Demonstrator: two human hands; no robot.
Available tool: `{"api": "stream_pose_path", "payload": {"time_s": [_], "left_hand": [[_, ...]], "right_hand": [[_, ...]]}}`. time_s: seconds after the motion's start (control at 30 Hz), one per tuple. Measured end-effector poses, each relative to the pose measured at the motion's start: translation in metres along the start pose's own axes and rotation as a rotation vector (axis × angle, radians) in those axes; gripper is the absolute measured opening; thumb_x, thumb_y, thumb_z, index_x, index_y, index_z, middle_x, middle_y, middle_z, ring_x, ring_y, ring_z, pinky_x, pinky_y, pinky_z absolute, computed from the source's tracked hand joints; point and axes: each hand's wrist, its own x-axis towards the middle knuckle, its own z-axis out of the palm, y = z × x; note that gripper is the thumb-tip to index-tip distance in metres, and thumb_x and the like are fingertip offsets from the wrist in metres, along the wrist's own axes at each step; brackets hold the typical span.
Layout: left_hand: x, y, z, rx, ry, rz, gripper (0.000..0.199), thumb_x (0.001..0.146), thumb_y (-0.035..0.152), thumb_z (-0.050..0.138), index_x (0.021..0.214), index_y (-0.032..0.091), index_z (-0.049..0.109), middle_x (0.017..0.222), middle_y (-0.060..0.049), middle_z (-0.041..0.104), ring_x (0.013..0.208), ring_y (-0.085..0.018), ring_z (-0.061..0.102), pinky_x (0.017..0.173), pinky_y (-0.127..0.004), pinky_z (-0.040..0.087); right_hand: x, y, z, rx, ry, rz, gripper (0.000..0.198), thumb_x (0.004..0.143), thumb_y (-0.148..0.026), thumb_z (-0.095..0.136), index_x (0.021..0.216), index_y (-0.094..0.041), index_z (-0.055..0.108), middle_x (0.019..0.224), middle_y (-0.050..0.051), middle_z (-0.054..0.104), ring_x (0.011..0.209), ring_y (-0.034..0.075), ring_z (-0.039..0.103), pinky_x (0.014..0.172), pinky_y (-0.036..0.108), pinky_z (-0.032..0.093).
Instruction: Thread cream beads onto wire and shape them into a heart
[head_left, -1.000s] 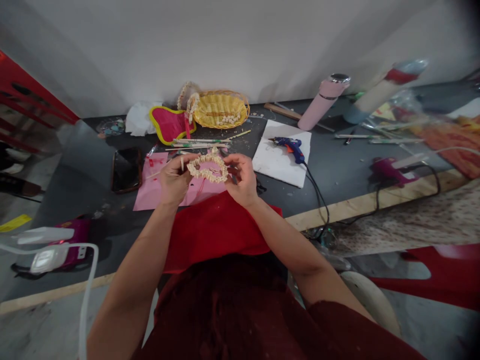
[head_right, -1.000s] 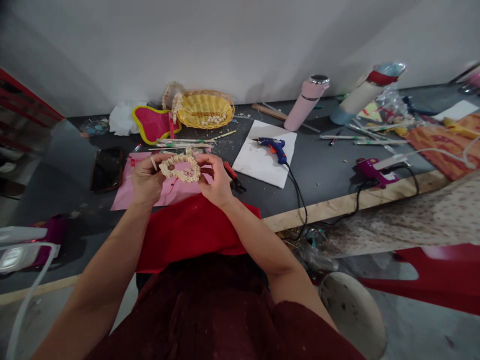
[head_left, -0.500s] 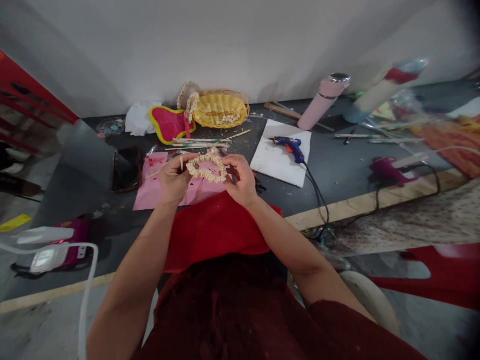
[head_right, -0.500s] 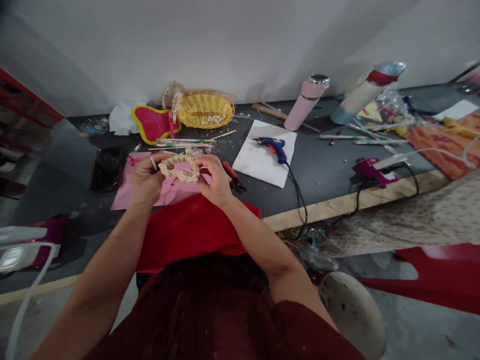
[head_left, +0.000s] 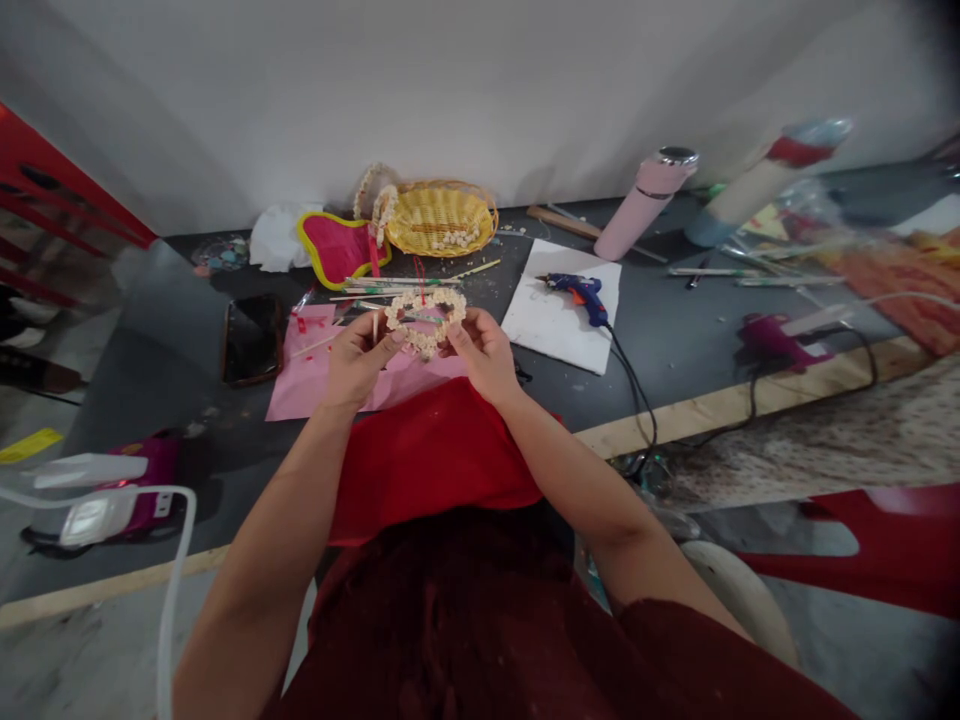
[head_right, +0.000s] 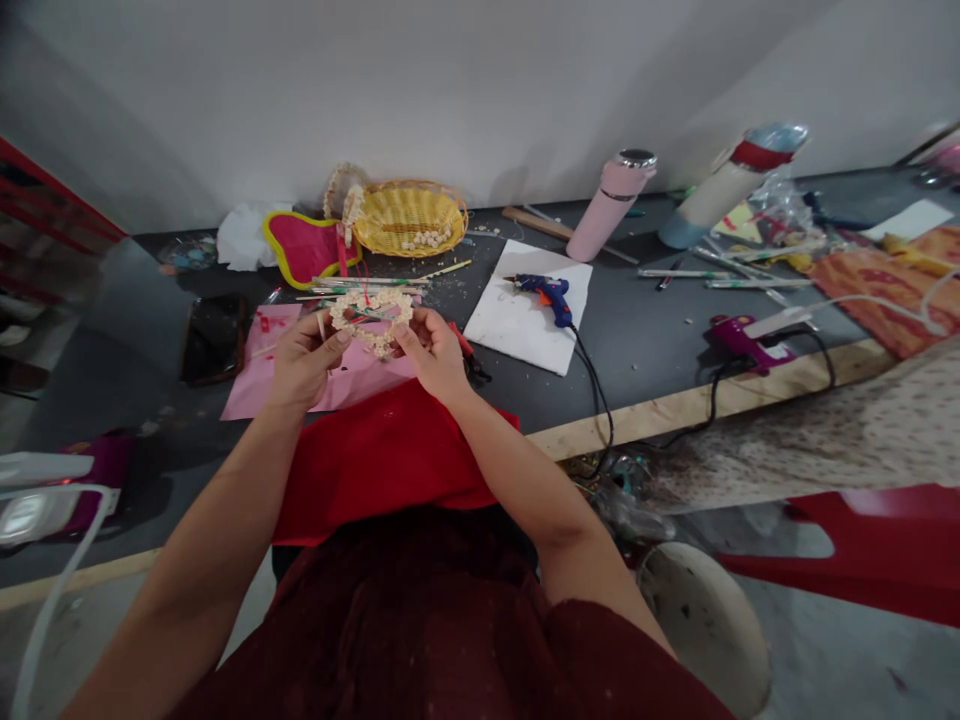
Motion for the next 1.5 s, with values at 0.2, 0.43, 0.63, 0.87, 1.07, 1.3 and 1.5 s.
{"api": "stream_pose_path", "payload": {"time_s": [0.2,0.43,0.63,0.87,1.07,1.3,1.5], "left_hand": [[0.002,-0.008,-0.005,0.007,-0.014,-0.042,0.035,0.066,0.038,0.083,0.095,0.022,0.073,0.062,0.004,0.049,0.047,-0.004,0.032,0.04,-0.019,0.022],[0.002,-0.006,-0.004,-0.035,-0.014,-0.056,0.032,0.064,0.039,0.084,0.086,0.02,0.071,0.06,0.005,0.049,0.045,-0.003,0.029,0.039,-0.019,0.021],[0.001,-0.002,-0.002,-0.078,0.022,-0.102,0.035,0.059,0.039,0.087,0.081,0.019,0.067,0.058,0.007,0.042,0.044,-0.003,0.029,0.039,-0.018,0.021],[0.0,0.002,-0.002,-0.181,-0.054,-0.13,0.036,0.065,0.048,0.083,0.078,0.019,0.065,0.057,0.005,0.045,0.042,-0.003,0.031,0.037,-0.019,0.019],[0.001,0.004,-0.003,-0.202,-0.052,-0.18,0.044,0.064,0.049,0.083,0.097,0.024,0.068,0.061,0.002,0.056,0.042,-0.004,0.032,0.037,-0.019,0.018],[0.001,0.003,-0.004,-0.23,-0.044,-0.223,0.043,0.059,0.047,0.086,0.09,0.023,0.069,0.055,0.005,0.047,0.042,-0.004,0.031,0.037,-0.019,0.017],[-0.001,0.008,-0.002,-0.266,-0.008,-0.24,0.042,0.058,0.04,0.088,0.088,0.019,0.067,0.054,0.006,0.046,0.042,-0.003,0.033,0.038,-0.016,0.021]], "right_hand": [[0.002,0.003,-0.001,0.057,-0.007,0.086,0.042,0.078,-0.061,0.065,0.092,-0.025,0.051,0.081,-0.002,0.059,0.071,0.011,0.062,0.069,0.029,0.058],[0.002,0.005,0.0,0.095,-0.021,0.109,0.044,0.078,-0.061,0.067,0.098,-0.025,0.05,0.077,-0.003,0.059,0.067,0.011,0.061,0.066,0.03,0.058],[0.003,0.01,0.0,0.154,-0.022,0.154,0.053,0.077,-0.07,0.061,0.105,-0.028,0.045,0.073,-0.004,0.057,0.063,0.013,0.063,0.057,0.03,0.056],[0.004,0.014,-0.003,0.109,-0.051,0.137,0.051,0.081,-0.071,0.054,0.11,-0.03,0.045,0.074,-0.004,0.058,0.065,0.015,0.064,0.06,0.033,0.057],[0.003,0.012,-0.003,0.064,-0.065,0.119,0.049,0.084,-0.068,0.054,0.113,-0.03,0.047,0.072,-0.004,0.058,0.061,0.014,0.061,0.056,0.031,0.054],[0.003,0.011,-0.004,0.027,-0.096,0.108,0.055,0.085,-0.069,0.052,0.124,-0.032,0.044,0.069,-0.004,0.056,0.059,0.014,0.06,0.054,0.029,0.052],[0.001,0.008,-0.004,0.031,-0.097,0.138,0.053,0.085,-0.067,0.053,0.123,-0.03,0.045,0.068,-0.004,0.056,0.059,0.014,0.06,0.056,0.029,0.053]]}}
